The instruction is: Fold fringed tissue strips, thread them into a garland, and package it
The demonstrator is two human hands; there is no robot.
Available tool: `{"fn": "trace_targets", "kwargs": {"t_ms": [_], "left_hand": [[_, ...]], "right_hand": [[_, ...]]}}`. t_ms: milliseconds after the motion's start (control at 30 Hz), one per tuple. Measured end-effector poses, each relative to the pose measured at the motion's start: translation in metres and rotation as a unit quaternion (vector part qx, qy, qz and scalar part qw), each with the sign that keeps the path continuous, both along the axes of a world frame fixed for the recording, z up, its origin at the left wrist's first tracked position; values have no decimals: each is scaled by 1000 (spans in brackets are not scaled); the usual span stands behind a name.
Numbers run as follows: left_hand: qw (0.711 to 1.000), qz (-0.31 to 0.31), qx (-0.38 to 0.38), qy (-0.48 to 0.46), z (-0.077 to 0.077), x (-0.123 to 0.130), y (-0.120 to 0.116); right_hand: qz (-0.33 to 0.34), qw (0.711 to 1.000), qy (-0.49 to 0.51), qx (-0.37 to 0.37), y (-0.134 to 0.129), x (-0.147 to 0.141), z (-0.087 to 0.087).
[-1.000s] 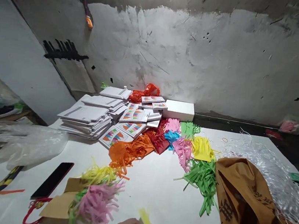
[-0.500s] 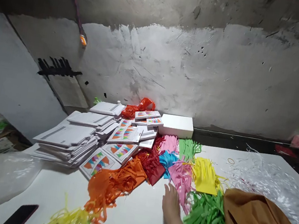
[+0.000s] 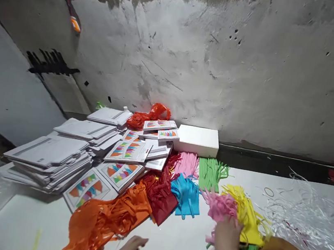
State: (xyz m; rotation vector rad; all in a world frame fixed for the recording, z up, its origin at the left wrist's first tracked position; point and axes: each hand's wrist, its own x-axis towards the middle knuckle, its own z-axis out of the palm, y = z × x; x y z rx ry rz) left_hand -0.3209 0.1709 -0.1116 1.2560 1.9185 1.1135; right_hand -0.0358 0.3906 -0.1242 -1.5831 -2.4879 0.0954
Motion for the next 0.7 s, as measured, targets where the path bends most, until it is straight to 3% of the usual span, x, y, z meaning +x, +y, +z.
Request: {"fn": "trace_targets", "kwargs": {"t_ms": [67, 133, 267, 467, 700], "left_hand": [[998, -4, -9, -61, -8, 26, 42], [988, 35, -23, -147, -17, 43, 78], [977, 82, -14, -196, -32, 51, 124], [946, 119, 6, -301, -43, 45, 130], [868, 45, -12, -495, -51, 73, 128]], "right_hand": [[37, 999, 32, -6, -11, -36, -10], [90, 993, 73, -19, -19, -77, -22], [179, 972, 152, -22, -21, -124, -46], [195, 947, 252, -40, -7, -108, -56], [174, 912, 345, -138, -35, -69, -39]]}}
